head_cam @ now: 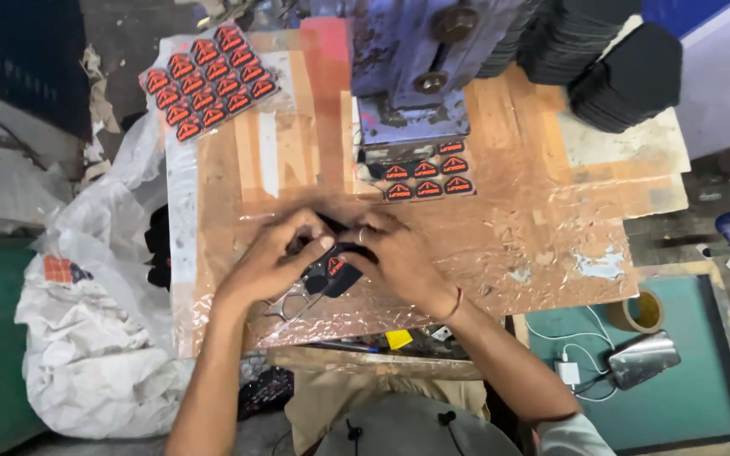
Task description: Using a heat press machine to attach decorative labels onto black fabric components.
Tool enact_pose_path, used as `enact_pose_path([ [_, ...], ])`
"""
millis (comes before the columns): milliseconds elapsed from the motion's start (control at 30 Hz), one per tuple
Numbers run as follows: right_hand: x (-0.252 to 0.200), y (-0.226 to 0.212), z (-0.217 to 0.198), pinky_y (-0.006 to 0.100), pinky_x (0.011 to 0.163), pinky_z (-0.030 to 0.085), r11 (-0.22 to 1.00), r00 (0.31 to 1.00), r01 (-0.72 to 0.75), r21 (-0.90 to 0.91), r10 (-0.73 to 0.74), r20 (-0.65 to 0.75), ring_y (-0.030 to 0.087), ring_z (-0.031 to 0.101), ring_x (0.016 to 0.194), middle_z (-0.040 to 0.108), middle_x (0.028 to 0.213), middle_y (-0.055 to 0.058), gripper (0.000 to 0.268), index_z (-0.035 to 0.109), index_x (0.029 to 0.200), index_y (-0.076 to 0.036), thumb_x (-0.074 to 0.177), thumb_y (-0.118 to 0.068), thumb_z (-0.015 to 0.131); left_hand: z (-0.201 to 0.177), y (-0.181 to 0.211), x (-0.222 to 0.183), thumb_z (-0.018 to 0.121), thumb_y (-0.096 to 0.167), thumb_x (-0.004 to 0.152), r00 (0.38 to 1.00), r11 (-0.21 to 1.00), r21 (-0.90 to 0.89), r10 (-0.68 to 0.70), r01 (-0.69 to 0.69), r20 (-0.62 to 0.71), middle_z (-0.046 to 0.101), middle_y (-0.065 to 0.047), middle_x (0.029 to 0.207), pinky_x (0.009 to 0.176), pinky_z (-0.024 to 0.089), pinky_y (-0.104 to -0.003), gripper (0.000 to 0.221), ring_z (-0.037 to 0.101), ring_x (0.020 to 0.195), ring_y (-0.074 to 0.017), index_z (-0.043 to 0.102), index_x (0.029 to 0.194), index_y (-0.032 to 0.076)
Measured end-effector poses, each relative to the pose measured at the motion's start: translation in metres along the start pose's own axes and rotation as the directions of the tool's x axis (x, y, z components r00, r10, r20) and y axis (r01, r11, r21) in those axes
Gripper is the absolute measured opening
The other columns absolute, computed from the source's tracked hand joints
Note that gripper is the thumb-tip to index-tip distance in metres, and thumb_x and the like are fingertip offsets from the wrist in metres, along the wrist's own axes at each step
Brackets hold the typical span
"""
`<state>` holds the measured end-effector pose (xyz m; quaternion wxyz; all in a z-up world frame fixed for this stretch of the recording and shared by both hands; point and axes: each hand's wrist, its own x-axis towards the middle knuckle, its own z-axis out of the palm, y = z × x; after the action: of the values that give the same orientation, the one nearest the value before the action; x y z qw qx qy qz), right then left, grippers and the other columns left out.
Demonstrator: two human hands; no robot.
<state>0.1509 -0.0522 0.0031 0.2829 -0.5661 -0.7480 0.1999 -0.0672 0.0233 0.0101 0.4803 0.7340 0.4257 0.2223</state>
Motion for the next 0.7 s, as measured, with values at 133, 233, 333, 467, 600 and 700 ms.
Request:
enact_pose_path([
  [133, 0.002, 0.004, 0.002, 0.042, 0.087, 0.052, 0.993, 0.993, 0.111, -0.029, -0.111, -0.028, 0.031, 0.064, 0.103, 0.067, 0.102, 0.007, 0.022, 0.076, 0.104, -0.014, 0.085, -0.026, 0.078, -0.001, -0.026, 0.012, 0.063, 0.036, 0.104, 0.981, 0.998, -0.054, -0.012, 0.023, 0.192, 0.063, -0.014, 0.092, 0.074, 0.049, -0.035, 0.034, 0.055, 0.087, -0.0156, 0.063, 0.103, 0.002],
  [233, -0.03, -0.006, -0.003, 0.044, 0.09, 0.049, 0.976, 0.961, 0.217, -0.025, -0.209, 0.181, 0.031, 0.062, 0.104, 0.067, 0.108, 0.009, 0.017, 0.073, 0.1, -0.01, 0.088, -0.022, 0.076, 0.001, -0.021, 0.018, 0.041, 0.05, 0.104, 0.959, 0.965, -0.222, -0.077, 0.141, 0.273, 0.072, -0.004, 0.113, 0.083, 0.054, -0.032, 0.053, 0.066, 0.099, -0.0138, 0.065, 0.119, 0.005],
  [333, -0.086, -0.031, -0.012, 0.047, 0.089, 0.048, 0.957, 0.863, 0.27, 0.11, -0.291, 0.413, 0.035, 0.06, 0.104, 0.066, 0.11, 0.014, 0.02, 0.071, 0.103, -0.005, 0.09, -0.02, 0.074, 0.003, -0.019, 0.02, 0.03, 0.058, 0.103, 0.958, 0.971, -0.122, -0.177, 0.208, 0.224, 0.075, -0.005, 0.112, 0.086, 0.056, -0.033, 0.065, 0.07, 0.096, -0.0175, 0.063, 0.118, 0.004],
  [467, -0.127, -0.044, 0.004, 0.045, 0.092, 0.053, 0.869, 0.798, 0.011, 0.494, -0.305, 0.52, 0.031, 0.067, 0.103, 0.07, 0.106, 0.013, 0.017, 0.069, 0.106, -0.005, 0.099, -0.02, 0.069, 0.01, -0.005, 0.015, 0.043, 0.049, 0.102, 0.96, 0.977, -0.11, -0.154, 0.184, 0.234, 0.075, -0.006, 0.111, 0.087, 0.056, -0.036, 0.05, 0.073, 0.096, -0.0202, 0.06, 0.12, 0.005],
  [600, -0.122, -0.074, 0.032, 0.045, 0.088, 0.056, 0.864, 0.869, 0.238, 0.443, -0.393, 0.301, 0.034, 0.069, 0.097, 0.071, 0.106, 0.015, 0.016, 0.067, 0.109, -0.002, 0.1, -0.015, 0.067, 0.043, 0.023, -0.01, 0.07, 0.034, 0.095, 0.914, 0.863, 0.321, 0.405, -0.391, 0.025, 0.068, -0.016, 0.124, 0.097, 0.049, -0.047, 0.042, 0.063, 0.111, -0.0367, 0.062, 0.124, 0.005],
  [700, -0.112, -0.074, 0.027, 0.045, 0.097, 0.052, 0.846, 0.827, 0.132, 0.517, -0.381, 0.413, 0.033, 0.068, 0.107, 0.071, 0.111, 0.016, 0.02, 0.068, 0.111, -0.002, 0.1, -0.019, 0.066, 0.049, 0.018, -0.038, 0.074, 0.026, 0.09, 0.936, 0.874, 0.349, 0.351, -0.338, 0.027, 0.067, -0.014, 0.128, 0.095, 0.046, -0.048, 0.041, 0.059, 0.111, -0.0371, 0.065, 0.125, 0.007],
])
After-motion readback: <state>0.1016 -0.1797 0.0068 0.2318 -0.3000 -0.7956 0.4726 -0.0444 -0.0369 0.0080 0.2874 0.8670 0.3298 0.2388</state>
